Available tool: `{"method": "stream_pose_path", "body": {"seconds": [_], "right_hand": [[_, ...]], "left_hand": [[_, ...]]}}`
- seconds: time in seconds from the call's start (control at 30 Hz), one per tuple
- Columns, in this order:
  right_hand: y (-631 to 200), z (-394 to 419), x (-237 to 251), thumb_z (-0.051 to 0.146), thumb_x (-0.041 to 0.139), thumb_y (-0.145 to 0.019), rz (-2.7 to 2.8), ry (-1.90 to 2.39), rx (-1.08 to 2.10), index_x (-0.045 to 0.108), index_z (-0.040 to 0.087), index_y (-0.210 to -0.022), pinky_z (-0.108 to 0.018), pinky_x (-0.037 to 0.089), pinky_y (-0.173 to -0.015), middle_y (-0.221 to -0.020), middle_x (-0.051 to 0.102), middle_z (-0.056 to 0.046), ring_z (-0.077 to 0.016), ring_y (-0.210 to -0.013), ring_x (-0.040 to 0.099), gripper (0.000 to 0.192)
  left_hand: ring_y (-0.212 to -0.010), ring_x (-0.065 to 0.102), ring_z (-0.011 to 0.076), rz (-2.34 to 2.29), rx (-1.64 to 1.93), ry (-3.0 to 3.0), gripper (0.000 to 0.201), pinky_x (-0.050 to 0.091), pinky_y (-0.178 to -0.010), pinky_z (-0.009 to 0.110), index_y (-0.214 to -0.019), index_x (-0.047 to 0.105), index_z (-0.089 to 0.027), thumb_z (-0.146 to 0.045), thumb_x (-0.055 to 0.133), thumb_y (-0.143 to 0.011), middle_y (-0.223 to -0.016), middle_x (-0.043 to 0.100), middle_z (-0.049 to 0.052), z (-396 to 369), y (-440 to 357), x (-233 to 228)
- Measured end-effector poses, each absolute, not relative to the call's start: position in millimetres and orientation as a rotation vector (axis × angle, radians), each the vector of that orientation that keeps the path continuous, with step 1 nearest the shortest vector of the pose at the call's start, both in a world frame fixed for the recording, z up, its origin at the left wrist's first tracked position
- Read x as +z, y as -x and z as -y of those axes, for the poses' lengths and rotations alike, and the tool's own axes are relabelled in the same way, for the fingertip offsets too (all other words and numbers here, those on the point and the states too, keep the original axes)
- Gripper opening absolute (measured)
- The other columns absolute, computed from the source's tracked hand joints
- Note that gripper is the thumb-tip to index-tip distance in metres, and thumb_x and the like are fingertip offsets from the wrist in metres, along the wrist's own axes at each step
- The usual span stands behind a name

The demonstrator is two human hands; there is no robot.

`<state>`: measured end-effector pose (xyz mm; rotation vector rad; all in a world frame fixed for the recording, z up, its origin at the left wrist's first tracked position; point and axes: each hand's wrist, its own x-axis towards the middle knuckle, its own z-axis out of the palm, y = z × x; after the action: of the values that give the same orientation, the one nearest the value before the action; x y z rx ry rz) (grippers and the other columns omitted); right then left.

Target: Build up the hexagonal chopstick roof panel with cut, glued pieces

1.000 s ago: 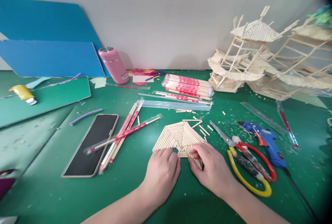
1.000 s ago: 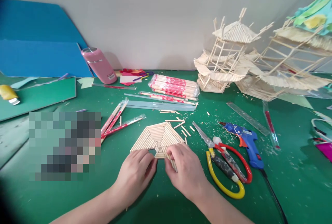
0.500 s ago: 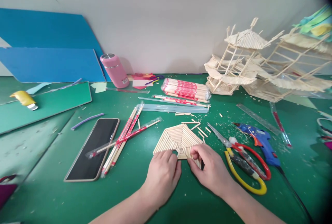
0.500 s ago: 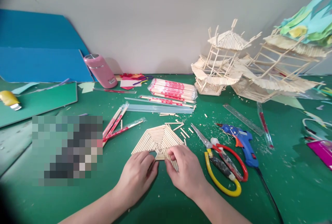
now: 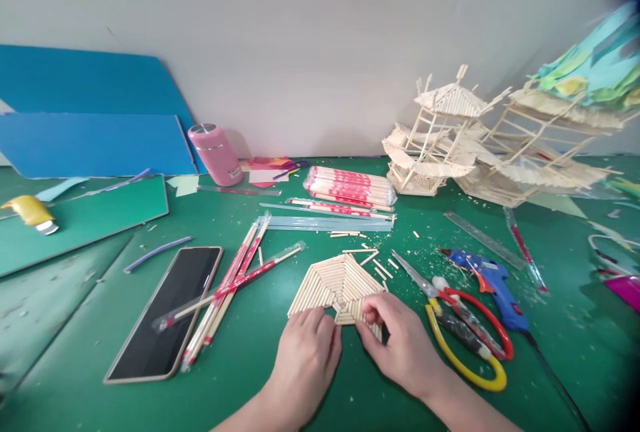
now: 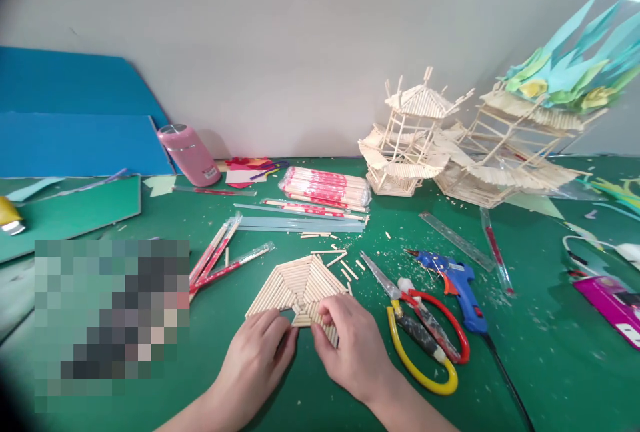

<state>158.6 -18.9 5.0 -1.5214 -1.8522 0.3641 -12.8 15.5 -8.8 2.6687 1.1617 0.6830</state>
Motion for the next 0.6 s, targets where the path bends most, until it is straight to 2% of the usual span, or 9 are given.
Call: {"method": "stream_pose_path", "body": {"seconds": [0.1,0.27,0.6], "right_hand": [[-173,17,8,0.019,0.049,-0.08,1.703,1.536,0.267,0.047,0.021,-0.087,-0.025,0.044,-0.056,-0.072,0.052,0.0,-0.0129,-0.062,0.05,0.007],[-199,10,8,0.027,0.053,-0.081,1.433,1.676,0.105,0.05,0.02,-0.092,-0.027,0.044,-0.056,-0.075,0.053,-0.001,-0.0129,-0.06,0.049,0.013],[-217,5,15,0.033,0.052,-0.082,1.414,1.804,0.116,0.053,0.02,-0.099,-0.027,0.049,-0.059,-0.078,0.06,-0.003,-0.0138,-0.063,0.056,0.021]], "left_hand": [[-0.057,0.051,0.0159,-1.166,0.704,-2.644,0.022,0.042,-0.055,0.028,-0.064,0.05,-0.017,-0.017,0.041,-0.084,-0.062,0.053,0.003,-14,15,-4],[-0.061,0.053,0.0166,-1.212,0.772,-2.592,0.017,0.043,-0.058,0.029,-0.074,0.055,-0.016,-0.018,0.042,-0.085,-0.066,0.055,0.003,-22,24,5],[-0.069,0.052,0.0173,-1.329,0.837,-2.568,0.017,0.042,-0.065,0.031,-0.079,0.055,-0.017,-0.017,0.04,-0.086,-0.073,0.057,0.004,-42,38,9]]}}
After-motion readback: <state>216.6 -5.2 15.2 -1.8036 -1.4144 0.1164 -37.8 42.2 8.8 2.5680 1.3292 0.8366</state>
